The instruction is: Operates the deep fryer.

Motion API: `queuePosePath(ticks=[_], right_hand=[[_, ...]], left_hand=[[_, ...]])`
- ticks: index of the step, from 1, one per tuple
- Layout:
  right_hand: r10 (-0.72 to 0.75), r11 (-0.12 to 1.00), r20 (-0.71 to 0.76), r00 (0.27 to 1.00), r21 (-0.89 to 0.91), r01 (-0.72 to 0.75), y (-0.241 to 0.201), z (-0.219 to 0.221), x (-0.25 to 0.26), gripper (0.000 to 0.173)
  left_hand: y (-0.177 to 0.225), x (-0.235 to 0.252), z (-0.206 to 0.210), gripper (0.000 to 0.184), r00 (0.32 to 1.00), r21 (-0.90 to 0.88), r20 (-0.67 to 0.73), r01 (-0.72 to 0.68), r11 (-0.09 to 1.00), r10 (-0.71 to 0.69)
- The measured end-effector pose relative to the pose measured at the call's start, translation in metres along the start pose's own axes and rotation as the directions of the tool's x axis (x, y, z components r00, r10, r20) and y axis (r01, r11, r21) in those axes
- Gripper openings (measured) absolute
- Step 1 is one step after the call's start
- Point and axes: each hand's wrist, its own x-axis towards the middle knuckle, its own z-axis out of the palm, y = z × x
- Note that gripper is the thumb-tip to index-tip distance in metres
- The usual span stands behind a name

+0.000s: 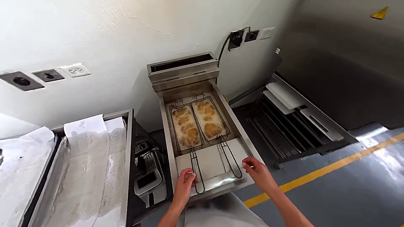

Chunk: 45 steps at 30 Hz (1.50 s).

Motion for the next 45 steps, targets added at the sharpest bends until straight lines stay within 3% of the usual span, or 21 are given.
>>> queuePosePath(ticks=[3,6,9,13,20,27,30,32,35,41,45], right_hand=[[0.046,0.999,0.198,0.979,-0.008,-0.046,0.007,0.001,0.033,0.045],[0.141,0.954,0.382,0.913,0.194,-0.229,0.005,0.010,0.051,0.061],[0.202,0.817,0.523,0.828,0.376,-0.437,-0.009,0.016,0.058,0.051],[0.199,0.743,0.581,0.789,0.435,-0.508,-0.011,0.026,0.067,0.041],[0.287,0.598,0.512,0.810,0.565,-0.569,-0.021,0.061,0.075,0.019],[0.296,0.657,0.458,0.838,0.539,-0.527,-0.036,0.037,0.060,0.017],[0.306,0.659,0.443,0.842,0.540,-0.524,-0.047,0.058,0.076,0.018],[0.315,0.664,0.423,0.850,0.541,-0.515,-0.039,0.070,0.071,0.019],[0.290,0.682,0.412,0.864,0.544,-0.488,-0.028,0.055,0.056,0.018],[0.250,0.693,0.395,0.884,0.565,-0.448,-0.049,0.049,0.051,0.016],[0.196,0.719,0.385,0.902,0.569,-0.399,-0.032,0.047,0.036,0.015]], left_hand=[[0.002,0.001,0.028,0.044,0.991,-0.162,-0.084,0.088,0.983,-0.102],[0.010,0.004,0.053,0.042,0.977,-0.293,-0.127,0.127,0.948,-0.170],[0.018,0.007,0.067,0.041,0.962,-0.335,-0.172,0.147,0.931,-0.214],[0.021,0.009,0.072,0.041,0.957,-0.339,-0.165,0.174,0.925,-0.241],[0.029,0.040,0.066,0.030,0.960,-0.315,-0.117,0.207,0.926,-0.254],[0.048,0.016,0.053,0.017,0.958,-0.272,-0.074,0.247,0.930,-0.276],[0.046,0.043,0.052,0.020,0.970,-0.277,-0.064,0.207,0.938,-0.233],[0.040,0.045,0.056,0.020,0.969,-0.267,-0.064,0.216,0.939,-0.241],[0.039,0.021,0.051,0.019,0.967,-0.254,-0.048,0.231,0.939,-0.251],[0.031,0.011,0.064,0.015,0.978,-0.270,-0.060,0.176,0.947,-0.199],[0.015,-0.003,0.065,0.015,0.990,-0.251,-0.065,0.102,0.963,-0.122]])
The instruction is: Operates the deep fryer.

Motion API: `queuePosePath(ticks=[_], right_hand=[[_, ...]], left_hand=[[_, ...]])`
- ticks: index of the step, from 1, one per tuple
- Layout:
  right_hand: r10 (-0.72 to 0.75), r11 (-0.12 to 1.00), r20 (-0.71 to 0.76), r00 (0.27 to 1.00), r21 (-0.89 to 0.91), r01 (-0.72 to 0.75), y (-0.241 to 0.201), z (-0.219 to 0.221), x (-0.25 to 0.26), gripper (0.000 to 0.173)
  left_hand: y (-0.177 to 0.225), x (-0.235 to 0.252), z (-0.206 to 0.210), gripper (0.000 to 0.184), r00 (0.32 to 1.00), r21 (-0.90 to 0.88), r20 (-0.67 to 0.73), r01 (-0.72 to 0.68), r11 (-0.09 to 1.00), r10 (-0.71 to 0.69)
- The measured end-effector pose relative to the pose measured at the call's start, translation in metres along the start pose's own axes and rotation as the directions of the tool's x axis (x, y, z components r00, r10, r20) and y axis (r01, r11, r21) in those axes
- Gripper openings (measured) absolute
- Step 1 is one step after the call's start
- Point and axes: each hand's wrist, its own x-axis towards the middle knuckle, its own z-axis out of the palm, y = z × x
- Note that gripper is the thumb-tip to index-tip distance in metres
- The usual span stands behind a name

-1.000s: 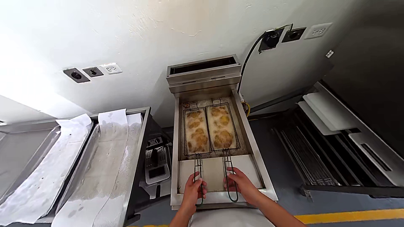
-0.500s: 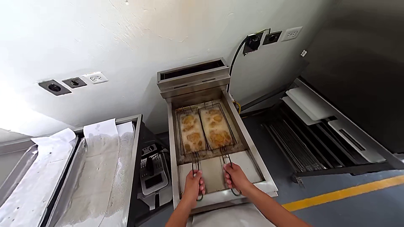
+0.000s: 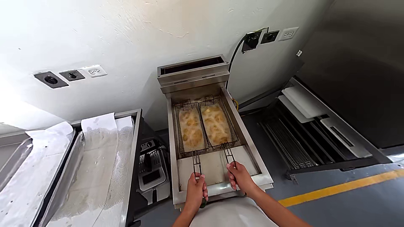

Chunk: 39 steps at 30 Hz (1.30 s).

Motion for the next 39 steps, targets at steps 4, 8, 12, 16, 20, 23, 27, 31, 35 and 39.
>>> queuePosePath(ticks=[4,8,12,16,20,23,27,31,35,39], right_hand=[[-0.064,0.998,0.040,0.997,-0.021,0.065,0.021,-0.016,-0.015,0.013],[-0.103,0.995,0.054,0.993,-0.005,0.104,0.034,-0.022,-0.020,0.013],[-0.108,0.994,0.065,0.992,0.010,0.108,0.028,-0.023,-0.017,0.013],[-0.093,0.996,0.069,0.993,0.010,0.092,0.023,-0.026,-0.013,0.014],[-0.066,0.998,0.066,0.996,-0.001,0.066,0.016,-0.024,-0.009,0.014],[-0.032,0.999,0.061,0.998,-0.013,0.033,0.008,-0.022,-0.002,0.015],[0.015,1.000,0.025,1.000,-0.009,-0.014,-0.006,-0.011,0.024,0.018],[0.062,0.998,0.003,0.998,-0.009,-0.062,-0.008,-0.012,0.022,0.018],[0.053,0.999,0.005,0.999,-0.010,-0.053,-0.012,-0.010,0.028,0.018],[0.061,0.998,0.000,0.998,-0.019,-0.061,-0.015,-0.004,0.031,0.017]], left_hand=[[-0.017,-0.018,0.000,0.013,0.999,-0.001,0.007,-0.041,0.999,0.041],[-0.028,-0.025,-0.001,0.012,0.998,-0.005,0.014,-0.062,0.998,0.062],[-0.026,-0.023,0.000,0.013,0.998,0.010,0.007,-0.064,0.998,0.064],[-0.020,-0.021,0.002,0.014,0.998,0.006,0.004,-0.061,0.998,0.061],[-0.012,-0.019,0.005,0.013,0.999,-0.010,-0.007,-0.034,0.999,0.034],[0.000,-0.012,0.009,0.013,1.000,-0.017,-0.017,0.007,1.000,-0.007],[0.018,0.016,0.014,0.018,0.999,-0.002,-0.021,0.047,0.999,-0.047],[0.024,0.014,0.016,0.018,0.995,0.002,-0.026,0.100,0.995,-0.100],[0.026,0.023,0.010,0.018,0.995,-0.001,-0.022,0.093,0.996,-0.093],[0.033,0.023,0.017,0.017,0.994,-0.028,-0.033,0.103,0.994,-0.104]])
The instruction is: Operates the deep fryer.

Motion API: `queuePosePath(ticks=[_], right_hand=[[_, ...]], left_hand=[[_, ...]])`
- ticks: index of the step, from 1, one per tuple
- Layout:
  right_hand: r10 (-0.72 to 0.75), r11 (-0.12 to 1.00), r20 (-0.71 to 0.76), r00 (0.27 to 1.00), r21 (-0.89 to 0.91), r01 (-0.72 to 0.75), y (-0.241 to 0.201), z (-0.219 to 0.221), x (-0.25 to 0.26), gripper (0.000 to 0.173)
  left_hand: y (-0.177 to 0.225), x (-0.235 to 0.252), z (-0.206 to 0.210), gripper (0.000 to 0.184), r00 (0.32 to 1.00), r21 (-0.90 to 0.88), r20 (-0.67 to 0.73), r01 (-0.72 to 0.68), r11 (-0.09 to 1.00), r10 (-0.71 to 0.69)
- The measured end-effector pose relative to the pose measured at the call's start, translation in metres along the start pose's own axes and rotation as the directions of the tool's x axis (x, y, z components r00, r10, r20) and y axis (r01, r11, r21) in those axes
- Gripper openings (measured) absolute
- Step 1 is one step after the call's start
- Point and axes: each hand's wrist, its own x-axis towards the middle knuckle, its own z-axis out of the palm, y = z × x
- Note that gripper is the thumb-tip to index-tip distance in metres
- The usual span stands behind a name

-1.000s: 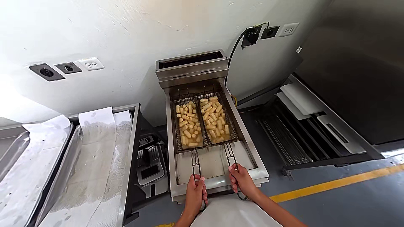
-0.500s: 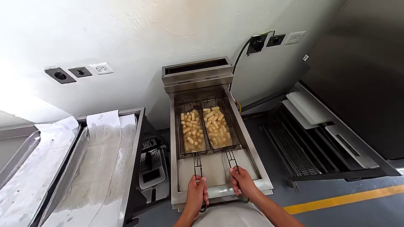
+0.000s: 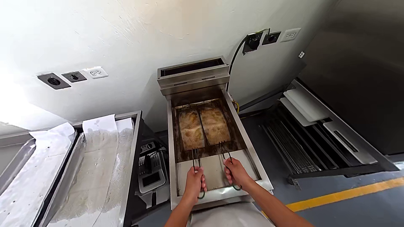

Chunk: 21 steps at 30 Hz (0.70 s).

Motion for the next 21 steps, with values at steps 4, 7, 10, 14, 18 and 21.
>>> queuePosePath(ticks=[4,7,10,14,18,21], right_hand=[[-0.006,0.985,0.093,0.996,-0.173,0.022,0.007,-0.013,-0.011,0.019],[0.150,0.833,0.212,0.966,-0.554,-0.007,0.015,-0.043,-0.016,0.044],[0.373,0.735,0.346,0.861,-0.677,-0.047,0.014,-0.087,-0.044,0.050],[0.515,0.662,0.337,0.789,-0.741,-0.115,0.070,-0.146,-0.056,0.033],[0.429,0.626,0.156,0.890,-0.761,-0.169,0.138,-0.194,-0.033,0.027],[0.415,0.492,0.055,0.908,-0.853,-0.173,0.175,-0.219,-0.017,0.035]], left_hand=[[-0.017,-0.009,-0.009,0.019,0.999,0.047,0.041,-0.011,0.999,0.009],[-0.024,-0.010,-0.032,0.039,0.996,0.388,0.079,0.014,0.922,-0.048],[-0.018,-0.027,-0.070,0.047,0.996,0.582,0.049,0.037,0.812,-0.080],[-0.023,-0.055,-0.108,0.040,0.999,0.567,-0.043,0.027,0.823,-0.004],[-0.033,-0.070,-0.116,0.038,0.985,0.555,-0.125,-0.030,0.831,0.119],[-0.044,-0.076,-0.119,0.042,0.955,0.634,-0.206,-0.036,0.773,0.214]])
